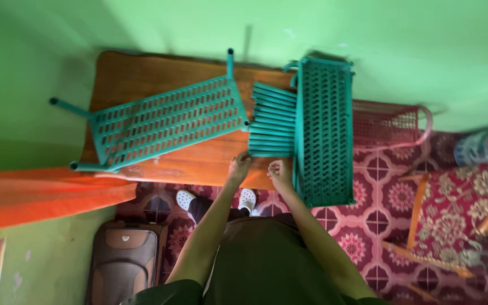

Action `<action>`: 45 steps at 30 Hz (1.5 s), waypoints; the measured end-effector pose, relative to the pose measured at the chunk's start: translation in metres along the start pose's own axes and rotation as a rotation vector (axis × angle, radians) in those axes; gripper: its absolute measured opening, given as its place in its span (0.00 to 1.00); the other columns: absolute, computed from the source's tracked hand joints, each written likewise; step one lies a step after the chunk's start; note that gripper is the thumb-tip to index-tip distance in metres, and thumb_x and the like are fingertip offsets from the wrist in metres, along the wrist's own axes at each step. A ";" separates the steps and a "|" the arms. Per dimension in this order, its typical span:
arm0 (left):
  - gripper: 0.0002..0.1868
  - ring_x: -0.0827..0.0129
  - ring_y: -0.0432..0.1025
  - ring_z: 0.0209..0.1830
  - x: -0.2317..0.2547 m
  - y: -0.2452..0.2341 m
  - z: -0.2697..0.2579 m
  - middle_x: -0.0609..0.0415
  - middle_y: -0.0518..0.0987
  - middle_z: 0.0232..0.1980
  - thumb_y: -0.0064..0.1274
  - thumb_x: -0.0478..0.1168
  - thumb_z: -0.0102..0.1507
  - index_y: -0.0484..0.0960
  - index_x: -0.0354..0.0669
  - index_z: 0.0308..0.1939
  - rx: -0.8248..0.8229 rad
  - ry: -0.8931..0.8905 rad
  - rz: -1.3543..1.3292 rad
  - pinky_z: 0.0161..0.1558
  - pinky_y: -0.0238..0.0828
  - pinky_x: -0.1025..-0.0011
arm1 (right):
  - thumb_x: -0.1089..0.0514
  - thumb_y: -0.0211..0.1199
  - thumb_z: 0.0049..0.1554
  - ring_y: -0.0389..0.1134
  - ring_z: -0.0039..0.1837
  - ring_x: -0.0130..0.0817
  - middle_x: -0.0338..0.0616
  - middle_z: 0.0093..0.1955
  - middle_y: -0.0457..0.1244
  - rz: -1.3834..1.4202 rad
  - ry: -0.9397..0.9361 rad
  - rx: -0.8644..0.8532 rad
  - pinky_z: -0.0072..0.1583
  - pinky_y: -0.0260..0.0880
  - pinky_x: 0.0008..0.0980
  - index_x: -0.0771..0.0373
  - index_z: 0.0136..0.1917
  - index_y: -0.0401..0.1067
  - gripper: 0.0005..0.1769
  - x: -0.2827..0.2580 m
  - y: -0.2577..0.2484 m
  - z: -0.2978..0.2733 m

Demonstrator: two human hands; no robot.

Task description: The person assembles a green plastic stool by inserting cylindrical legs into the perforated seat. They repeatedly pick up legs, align them with the seat holes, and press them in, then flip the seat to continue inserting remaining legs.

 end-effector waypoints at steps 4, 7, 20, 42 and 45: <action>0.20 0.56 0.79 0.48 -0.006 0.010 0.004 0.43 0.83 0.49 0.60 0.48 0.63 0.81 0.38 0.52 0.047 -0.149 0.012 0.50 0.76 0.61 | 0.60 0.63 0.60 0.71 0.44 0.30 0.46 0.50 0.67 -0.078 0.029 0.008 0.44 0.71 0.28 0.65 0.57 0.67 0.14 0.008 -0.019 -0.008; 0.19 0.59 0.80 0.47 -0.010 0.008 -0.003 0.45 0.83 0.47 0.63 0.47 0.61 0.80 0.37 0.48 0.074 -0.198 -0.089 0.49 0.76 0.62 | 0.61 0.63 0.59 0.71 0.45 0.32 0.47 0.51 0.67 -0.123 -0.046 0.005 0.46 0.72 0.30 0.65 0.59 0.67 0.16 0.002 -0.019 -0.006; 0.14 0.68 0.82 0.44 0.082 -0.015 -0.028 0.48 0.86 0.41 0.66 0.39 0.60 0.79 0.35 0.42 -0.008 0.034 -0.256 0.46 0.79 0.70 | 0.61 0.72 0.49 0.62 0.60 0.53 0.54 0.58 0.58 -0.701 -0.456 0.087 0.59 0.65 0.46 0.63 0.68 0.66 0.34 -0.114 -0.002 -0.030; 0.16 0.61 0.82 0.44 0.274 -0.146 0.060 0.45 0.84 0.48 0.64 0.39 0.61 0.85 0.40 0.51 -0.111 0.536 -0.004 0.47 0.80 0.67 | 0.66 0.69 0.55 0.76 0.51 0.39 0.50 0.49 0.71 -0.259 -0.510 -0.162 0.53 0.78 0.35 0.66 0.56 0.74 0.14 -0.214 0.070 0.089; 0.15 0.61 0.81 0.44 0.279 -0.145 0.078 0.45 0.84 0.46 0.64 0.38 0.61 0.85 0.40 0.51 -0.179 0.527 0.039 0.48 0.80 0.67 | 0.66 0.66 0.56 0.75 0.48 0.41 0.52 0.45 0.70 -0.290 -0.373 -0.203 0.52 0.77 0.35 0.66 0.57 0.74 0.15 -0.211 0.077 0.099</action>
Point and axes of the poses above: each hand's wrist, its own z-axis towards the middle knuckle, its own y-axis out of the palm, x = y × z, the point moved 8 cm from there along z, towards the middle knuckle
